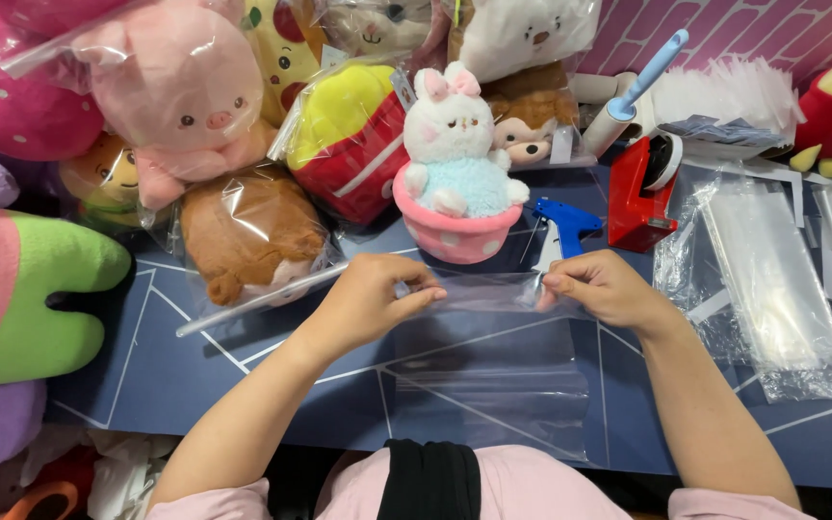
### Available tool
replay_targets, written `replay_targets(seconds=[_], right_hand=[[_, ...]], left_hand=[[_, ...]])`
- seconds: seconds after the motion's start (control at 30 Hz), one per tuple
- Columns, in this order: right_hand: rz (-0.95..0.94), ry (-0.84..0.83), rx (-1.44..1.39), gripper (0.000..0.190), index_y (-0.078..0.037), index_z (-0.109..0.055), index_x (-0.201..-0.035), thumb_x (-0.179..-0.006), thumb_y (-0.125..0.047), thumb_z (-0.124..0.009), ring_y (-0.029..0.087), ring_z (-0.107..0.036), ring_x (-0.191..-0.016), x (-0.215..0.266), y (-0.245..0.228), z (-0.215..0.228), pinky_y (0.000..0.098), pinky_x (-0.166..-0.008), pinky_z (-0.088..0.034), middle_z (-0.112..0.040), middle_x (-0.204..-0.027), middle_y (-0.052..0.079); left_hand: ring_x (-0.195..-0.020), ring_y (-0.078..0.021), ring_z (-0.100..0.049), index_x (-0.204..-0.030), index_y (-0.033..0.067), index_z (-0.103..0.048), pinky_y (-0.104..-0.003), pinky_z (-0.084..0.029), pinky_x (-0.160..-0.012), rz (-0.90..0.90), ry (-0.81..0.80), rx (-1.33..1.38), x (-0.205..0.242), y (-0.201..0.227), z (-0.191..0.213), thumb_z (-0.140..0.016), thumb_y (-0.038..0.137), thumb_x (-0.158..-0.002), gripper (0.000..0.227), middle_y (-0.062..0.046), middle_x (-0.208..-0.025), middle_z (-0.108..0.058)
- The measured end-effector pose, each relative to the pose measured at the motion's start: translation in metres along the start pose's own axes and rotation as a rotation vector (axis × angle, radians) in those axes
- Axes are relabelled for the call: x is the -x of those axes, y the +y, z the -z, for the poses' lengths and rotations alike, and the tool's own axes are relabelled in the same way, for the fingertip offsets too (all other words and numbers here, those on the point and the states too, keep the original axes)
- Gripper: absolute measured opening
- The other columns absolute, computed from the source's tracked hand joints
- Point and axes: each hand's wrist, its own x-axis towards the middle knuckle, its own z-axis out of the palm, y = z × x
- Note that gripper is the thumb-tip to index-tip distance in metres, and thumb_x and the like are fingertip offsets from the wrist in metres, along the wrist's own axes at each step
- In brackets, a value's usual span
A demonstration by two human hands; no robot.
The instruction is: The person picks up a clear plastic bag, places a small white rabbit plush inside, and then uses a red tape dispenser to seal the bag's opening.
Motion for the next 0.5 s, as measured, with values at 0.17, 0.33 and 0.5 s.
replay_targets(seconds=[0.17, 0.33, 0.5], right_hand=[[-0.087, 0.094, -0.089, 0.016, -0.002, -0.081, -0.093, -0.094, -0.012, -0.069, 0.013, -0.056, -0.038, 0.011, 0.017, -0.008, 0.0237, -0.042, -0.045, -0.071, -0.049, 0.013], [-0.038, 0.111, -0.161, 0.018, 0.0, -0.068, -0.076, -0.092, -0.008, -0.071, 0.017, -0.062, -0.055, 0.012, 0.026, -0.004, 0.0291, -0.054, -0.051, -0.073, -0.067, 0.017], [0.179, 0.056, -0.31, 0.04, -0.006, -0.061, -0.055, -0.09, -0.02, -0.076, 0.028, -0.067, -0.094, 0.018, 0.041, -0.002, 0.045, -0.088, -0.055, -0.072, -0.098, 0.023]], left_hand=[[-0.058, -0.0214, -0.071, -0.106, 0.0104, -0.078, -0.029, -0.057, -0.057, 0.068, -0.129, 0.19, 0.004, 0.0, -0.005, -0.062, 0.023, -0.1, 0.021, -0.01, -0.056, -0.07], [-0.048, -0.0183, -0.067, -0.104, 0.0088, -0.076, -0.026, -0.054, -0.051, 0.112, -0.14, 0.322, 0.007, -0.031, -0.027, -0.059, 0.021, -0.102, 0.02, -0.009, -0.048, -0.065], [-0.042, -0.0148, -0.063, -0.091, 0.0087, -0.076, -0.024, -0.05, -0.047, 0.105, -0.132, 0.335, 0.007, -0.051, -0.038, -0.062, 0.022, -0.102, 0.022, -0.003, -0.043, -0.058]])
